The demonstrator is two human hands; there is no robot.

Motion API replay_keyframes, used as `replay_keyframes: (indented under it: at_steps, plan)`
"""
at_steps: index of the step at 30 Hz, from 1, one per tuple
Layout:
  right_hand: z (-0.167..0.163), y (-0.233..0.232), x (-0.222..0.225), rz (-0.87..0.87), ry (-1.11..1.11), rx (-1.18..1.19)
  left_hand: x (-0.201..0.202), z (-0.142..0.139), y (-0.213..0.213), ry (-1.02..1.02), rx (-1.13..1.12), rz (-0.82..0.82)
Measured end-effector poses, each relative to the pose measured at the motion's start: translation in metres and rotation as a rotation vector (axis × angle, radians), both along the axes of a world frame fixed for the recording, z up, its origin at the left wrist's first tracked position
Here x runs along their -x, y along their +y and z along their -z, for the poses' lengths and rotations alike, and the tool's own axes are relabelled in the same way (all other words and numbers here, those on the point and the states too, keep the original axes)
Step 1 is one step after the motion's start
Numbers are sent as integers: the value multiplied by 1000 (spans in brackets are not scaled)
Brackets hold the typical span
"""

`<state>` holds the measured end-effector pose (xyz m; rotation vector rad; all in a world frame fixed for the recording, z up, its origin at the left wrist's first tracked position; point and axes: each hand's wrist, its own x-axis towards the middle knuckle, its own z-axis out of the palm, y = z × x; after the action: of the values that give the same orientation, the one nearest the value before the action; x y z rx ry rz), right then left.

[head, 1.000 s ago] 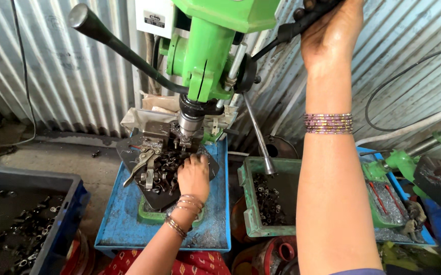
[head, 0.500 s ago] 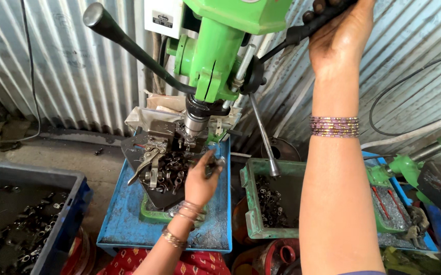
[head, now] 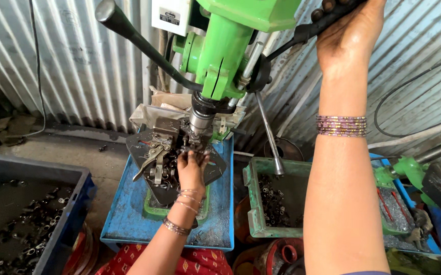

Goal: The person picks small cylindrical metal parts from a bin, seats one in a jig under a bench drill press, and pulls the drill handle to bore it. They then move the drilled part into a side tray and load the next part, repeating the cycle.

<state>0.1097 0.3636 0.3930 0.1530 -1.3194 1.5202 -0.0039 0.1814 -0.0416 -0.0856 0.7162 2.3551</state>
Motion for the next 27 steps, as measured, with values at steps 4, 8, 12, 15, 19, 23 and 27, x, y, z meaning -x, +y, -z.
replay_keyframes:
  at_steps: [4,8,12,15,19,23,27]
  plan:
    - [0,-2,-1,9,-8,-39,5,-18,2,44,93,-7]
    - [0,-5,-3,3,-12,-4,-8,-53,-31,-53,59,164]
    - [1,-3,-2,-7,9,50,-32,-95,-93,247,72,233]
    - [2,0,-2,-21,11,6,8,-122,-136,1233,765,-354]
    - [2,2,-4,-24,15,28,82,-148,-130,1579,1300,-574]
    - [4,-3,-7,-19,15,-6,113,-148,-111,1783,1203,-510]
    - [8,-17,-13,-1,30,-29,117,-140,-108,1811,1085,-480]
